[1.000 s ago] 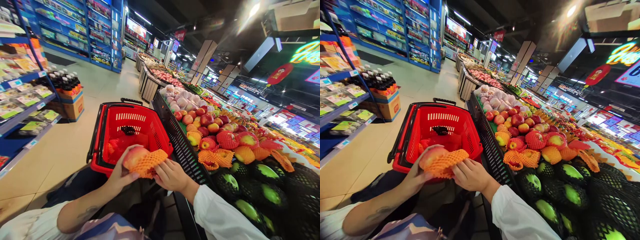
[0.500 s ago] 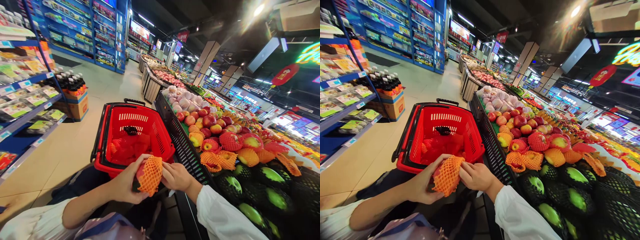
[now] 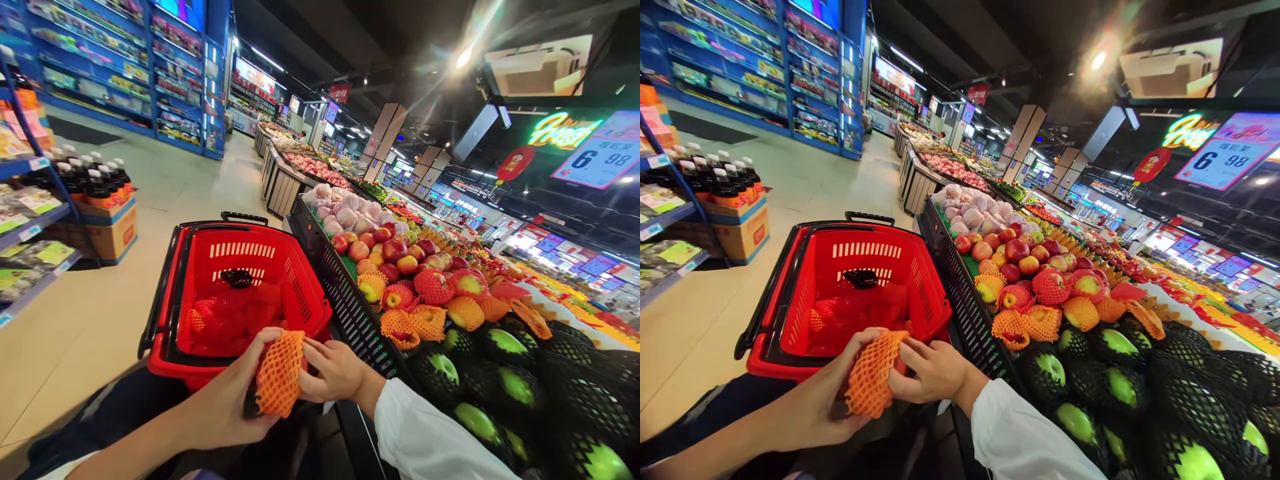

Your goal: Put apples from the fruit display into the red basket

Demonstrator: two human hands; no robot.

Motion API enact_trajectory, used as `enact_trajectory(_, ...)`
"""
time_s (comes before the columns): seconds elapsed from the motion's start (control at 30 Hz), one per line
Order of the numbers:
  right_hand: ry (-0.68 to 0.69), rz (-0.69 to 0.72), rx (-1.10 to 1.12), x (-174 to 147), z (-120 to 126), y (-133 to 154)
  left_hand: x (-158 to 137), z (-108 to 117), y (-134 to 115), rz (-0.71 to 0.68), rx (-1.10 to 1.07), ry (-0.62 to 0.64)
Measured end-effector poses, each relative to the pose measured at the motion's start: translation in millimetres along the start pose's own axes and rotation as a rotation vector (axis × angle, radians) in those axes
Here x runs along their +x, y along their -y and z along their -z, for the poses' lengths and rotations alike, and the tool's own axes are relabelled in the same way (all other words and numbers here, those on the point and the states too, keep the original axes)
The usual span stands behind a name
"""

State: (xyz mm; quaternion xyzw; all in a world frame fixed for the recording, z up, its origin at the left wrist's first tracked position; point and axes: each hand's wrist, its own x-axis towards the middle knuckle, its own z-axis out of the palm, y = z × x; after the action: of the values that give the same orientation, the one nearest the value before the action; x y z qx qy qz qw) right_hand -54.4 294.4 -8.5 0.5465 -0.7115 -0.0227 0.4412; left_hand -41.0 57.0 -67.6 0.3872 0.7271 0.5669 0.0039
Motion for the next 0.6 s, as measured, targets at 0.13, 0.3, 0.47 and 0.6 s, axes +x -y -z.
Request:
enact_trajectory(0.13, 0.082, 0.012, -0.005, -5, 0, 0, -10, -4, 18, -0.003, -0.048, -0.004)
enact_trajectory(0.3, 0.142, 0.054, 0.083, -20, -9, 0, -9, -7, 23, 0.021, -0.105, -0.027)
enact_trajectory(0.47, 0.252, 0.028, 0.178, -29, -24, 1, -6, -4, 16, -0.013, -0.176, -0.112)
enact_trajectory(0.6, 0.389, -0.012, 0.212, -26, -27, -1, -2, 1, 3, 0.032, -0.155, -0.094)
